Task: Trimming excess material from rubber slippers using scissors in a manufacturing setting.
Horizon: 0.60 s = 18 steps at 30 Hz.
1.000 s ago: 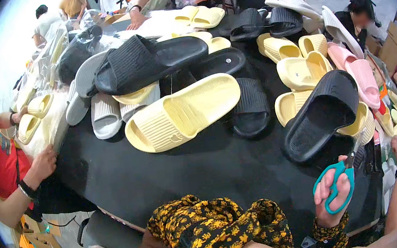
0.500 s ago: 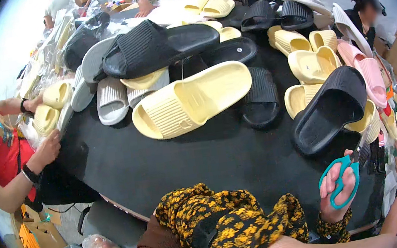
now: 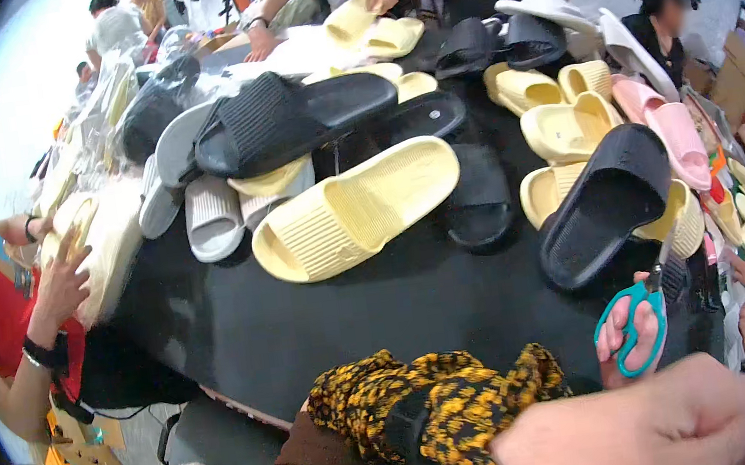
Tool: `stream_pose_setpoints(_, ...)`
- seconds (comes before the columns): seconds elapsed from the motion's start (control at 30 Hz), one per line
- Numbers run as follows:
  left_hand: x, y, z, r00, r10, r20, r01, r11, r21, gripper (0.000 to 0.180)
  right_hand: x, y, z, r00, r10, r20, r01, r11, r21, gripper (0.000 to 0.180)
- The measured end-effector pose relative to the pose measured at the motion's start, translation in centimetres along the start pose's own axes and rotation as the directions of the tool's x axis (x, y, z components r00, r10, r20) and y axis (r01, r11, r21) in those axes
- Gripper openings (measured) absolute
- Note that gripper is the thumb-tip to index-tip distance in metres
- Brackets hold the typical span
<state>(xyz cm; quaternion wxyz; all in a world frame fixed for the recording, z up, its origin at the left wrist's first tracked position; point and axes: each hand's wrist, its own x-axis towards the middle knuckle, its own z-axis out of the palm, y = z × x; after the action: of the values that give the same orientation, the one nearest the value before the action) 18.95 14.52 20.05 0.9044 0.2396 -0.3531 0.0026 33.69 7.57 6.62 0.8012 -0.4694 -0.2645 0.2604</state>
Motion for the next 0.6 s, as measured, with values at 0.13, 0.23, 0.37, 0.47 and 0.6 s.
stream_pose_setpoints(0.13,-2.4,4.2,2.9,0.922,-0.005,-0.386,0.036,0.997,0.073,0.025,-0.4,0.8,3.1,0.995,0.053,-0.086,-0.052,0.999,0.018,0.042)
stream_pose_setpoints(0.23,-2.5,5.4,3.3,0.851,0.032,-0.524,0.024,0.995,0.1,0.015,-0.4,-1.1,2.0,0.984,0.048,-0.172,-0.047,0.999,0.006,0.039)
stream_pose_setpoints(0.37,-0.1,6.1,2.5,0.899,0.112,-0.423,-0.01,0.972,0.236,0.015,0.2,-1.1,1.1,0.999,0.005,-0.04,-0.004,1.0,0.012,0.033)
stream_pose_setpoints(0.47,-0.2,5.7,2.7,0.906,0.233,-0.353,-0.08,0.914,0.397,0.014,0.1,0.1,1.8,0.997,0.072,0.006,-0.072,0.99,0.119,0.029)
stream_pose_setpoints(0.6,-0.2,5.7,3.1,0.899,0.394,-0.19,-0.243,0.813,0.53,0.013,0.0,-0.1,1.8,0.997,0.08,0.018,-0.08,0.997,-0.002,0.038)
